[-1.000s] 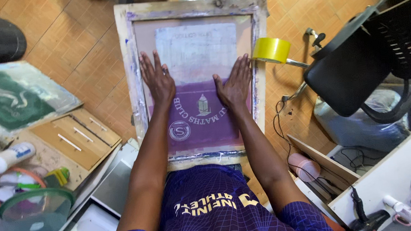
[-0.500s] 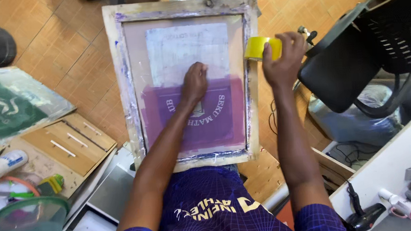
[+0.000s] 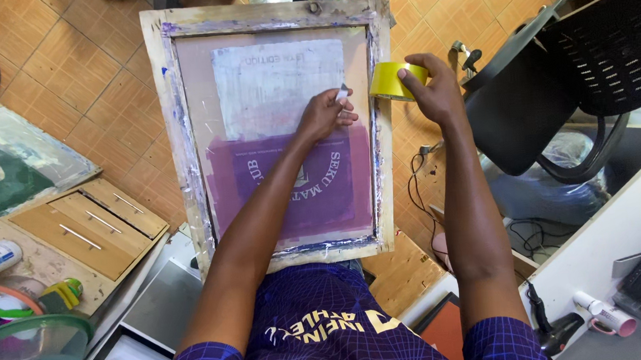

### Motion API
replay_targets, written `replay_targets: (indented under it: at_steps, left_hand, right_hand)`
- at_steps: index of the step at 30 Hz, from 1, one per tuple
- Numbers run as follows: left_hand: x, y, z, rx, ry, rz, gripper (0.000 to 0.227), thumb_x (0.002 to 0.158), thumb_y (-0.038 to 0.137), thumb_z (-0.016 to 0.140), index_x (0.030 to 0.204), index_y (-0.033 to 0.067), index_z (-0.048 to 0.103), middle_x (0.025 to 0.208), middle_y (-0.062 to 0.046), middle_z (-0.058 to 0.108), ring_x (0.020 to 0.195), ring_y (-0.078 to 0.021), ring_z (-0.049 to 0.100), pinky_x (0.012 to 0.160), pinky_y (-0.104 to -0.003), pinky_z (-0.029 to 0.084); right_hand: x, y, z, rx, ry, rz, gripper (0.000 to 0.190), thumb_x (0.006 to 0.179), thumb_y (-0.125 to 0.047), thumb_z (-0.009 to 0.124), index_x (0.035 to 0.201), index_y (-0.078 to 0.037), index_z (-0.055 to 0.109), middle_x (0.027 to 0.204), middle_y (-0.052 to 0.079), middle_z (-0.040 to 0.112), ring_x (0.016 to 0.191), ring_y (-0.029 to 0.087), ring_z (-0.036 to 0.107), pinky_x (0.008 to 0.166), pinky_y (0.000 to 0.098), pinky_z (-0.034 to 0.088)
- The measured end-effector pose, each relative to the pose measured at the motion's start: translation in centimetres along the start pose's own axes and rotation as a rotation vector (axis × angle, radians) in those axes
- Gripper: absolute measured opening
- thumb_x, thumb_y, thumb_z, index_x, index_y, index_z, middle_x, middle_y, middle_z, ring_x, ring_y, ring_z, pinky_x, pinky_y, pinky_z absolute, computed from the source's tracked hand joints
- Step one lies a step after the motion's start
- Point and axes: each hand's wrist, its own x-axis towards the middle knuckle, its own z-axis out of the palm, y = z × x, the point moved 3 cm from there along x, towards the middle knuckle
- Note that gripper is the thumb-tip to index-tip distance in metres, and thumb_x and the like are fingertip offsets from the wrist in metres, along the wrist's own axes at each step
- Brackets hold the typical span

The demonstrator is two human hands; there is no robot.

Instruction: The person applies yellow masking tape to the edges of a screen printing frame. They smooth the tape along the perimeter to secure a stencil or film in place.

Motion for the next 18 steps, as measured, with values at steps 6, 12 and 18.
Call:
replay_targets:
  at_steps: [6, 12, 18]
  left_hand:
    - [4.2, -2.6, -1.3, 0.698, 0.151, 0.191, 0.030, 0.109, 0.029, 0.053, 0.131, 0.0184, 0.068, 0.069, 0.002, 0.074, 0.064, -0.0122, 0.075, 0.058, -0.030, 0.060]
    - [0.0, 2.7, 1.7, 0.752, 0.213, 0.242, 0.034, 0.109, 0.023, 0.046, 0.139, 0.0149, 0.059, 0.121, -0.028, 0.068, 0.122, -0.0478, 0.065, 0.103, -0.055, 0.052]
    - [-1.8, 4.8, 3.3, 0.809, 0.079, 0.253, 0.045, 0.112, 0.041, 0.034, 0.133, 0.0046, 0.051, 0.131, -0.036, 0.059, 0.129, -0.0552, 0.056, 0.110, -0.063, 0.044]
  right_hand:
    - [0.5, 1.3, 0.2, 0.029, -0.015, 0.001, 0.039, 0.104, -0.034, 0.079, 0.132, -0.008, 0.072, 0.122, 0.024, 0.069, 0.117, 0.045, 0.066, 0.100, 0.0554, 0.050]
    - [-0.2, -1.0, -0.3, 0.052, -0.007, 0.024, 0.039, 0.105, -0.034, 0.076, 0.131, -0.004, 0.072, 0.121, 0.026, 0.069, 0.115, 0.045, 0.067, 0.100, 0.0569, 0.049]
    - [-0.1, -1.0, -0.3, 0.037, -0.010, -0.017, 0.039, 0.106, -0.031, 0.077, 0.131, -0.002, 0.071, 0.119, 0.029, 0.069, 0.113, 0.050, 0.067, 0.098, 0.0593, 0.050]
